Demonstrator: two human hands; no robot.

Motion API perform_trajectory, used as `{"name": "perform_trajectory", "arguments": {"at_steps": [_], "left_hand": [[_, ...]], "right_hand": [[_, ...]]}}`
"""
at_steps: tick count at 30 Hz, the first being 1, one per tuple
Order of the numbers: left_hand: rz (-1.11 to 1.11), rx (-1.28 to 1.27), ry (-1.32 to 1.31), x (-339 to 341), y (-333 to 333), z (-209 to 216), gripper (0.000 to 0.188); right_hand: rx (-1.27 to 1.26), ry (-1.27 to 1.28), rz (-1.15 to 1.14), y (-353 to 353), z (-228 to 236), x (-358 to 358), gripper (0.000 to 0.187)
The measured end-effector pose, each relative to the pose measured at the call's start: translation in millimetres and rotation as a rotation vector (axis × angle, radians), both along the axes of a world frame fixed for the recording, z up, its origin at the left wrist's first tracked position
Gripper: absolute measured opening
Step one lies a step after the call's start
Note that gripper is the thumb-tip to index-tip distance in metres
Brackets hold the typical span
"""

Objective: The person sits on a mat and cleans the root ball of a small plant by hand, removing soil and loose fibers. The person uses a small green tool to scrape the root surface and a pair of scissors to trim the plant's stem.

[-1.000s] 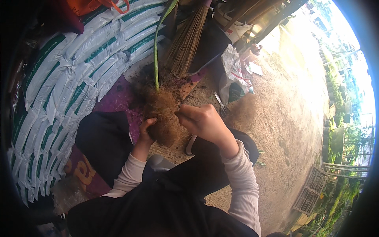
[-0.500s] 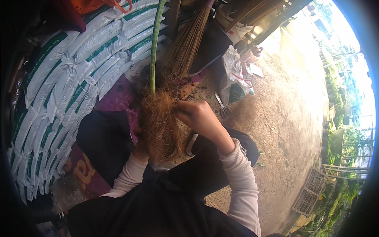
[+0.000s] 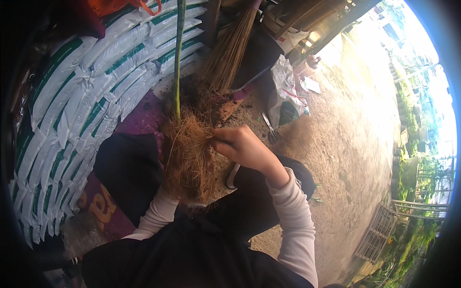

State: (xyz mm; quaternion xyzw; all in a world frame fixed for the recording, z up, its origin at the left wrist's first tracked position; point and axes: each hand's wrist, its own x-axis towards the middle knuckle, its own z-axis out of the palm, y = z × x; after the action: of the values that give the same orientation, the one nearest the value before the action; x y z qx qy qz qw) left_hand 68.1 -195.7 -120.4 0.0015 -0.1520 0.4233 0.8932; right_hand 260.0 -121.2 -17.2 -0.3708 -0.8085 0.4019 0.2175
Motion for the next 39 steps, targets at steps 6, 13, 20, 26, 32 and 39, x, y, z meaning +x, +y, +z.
{"name": "perform_trajectory", "arguments": {"at_steps": [6, 13, 20, 26, 32, 39], "left_hand": [[-0.144, -0.148, -0.076, 0.9, -10.8, -46.6, 0.061], [0.007, -0.144, -0.085, -2.2, -2.6, -38.3, 0.057], [0.478, 0.250, 0.640, -1.2, 22.9, -36.7, 0.072], [1.113, 0.692, 1.871, 2.4, 37.9, -22.0, 0.087], [1.169, 0.978, 2.238, 5.3, 35.9, -17.8, 0.097], [1.092, 1.228, 2.281, 15.9, 31.7, -28.5, 0.093]], "right_hand": [[-0.063, 0.022, 0.038, 10.2, -13.1, 8.5, 0.015], [-0.001, -0.161, 0.020, 18.3, -5.1, 5.6, 0.023], [0.437, -0.206, -0.518, 36.2, -18.6, 12.4, 0.026], [0.703, 0.193, -0.671, 32.5, 5.8, 3.9, 0.016], [0.755, -0.042, -0.305, 24.6, -2.5, -16.1, 0.024], [0.581, -0.352, -0.159, 26.0, -22.1, -23.7, 0.022]]}}
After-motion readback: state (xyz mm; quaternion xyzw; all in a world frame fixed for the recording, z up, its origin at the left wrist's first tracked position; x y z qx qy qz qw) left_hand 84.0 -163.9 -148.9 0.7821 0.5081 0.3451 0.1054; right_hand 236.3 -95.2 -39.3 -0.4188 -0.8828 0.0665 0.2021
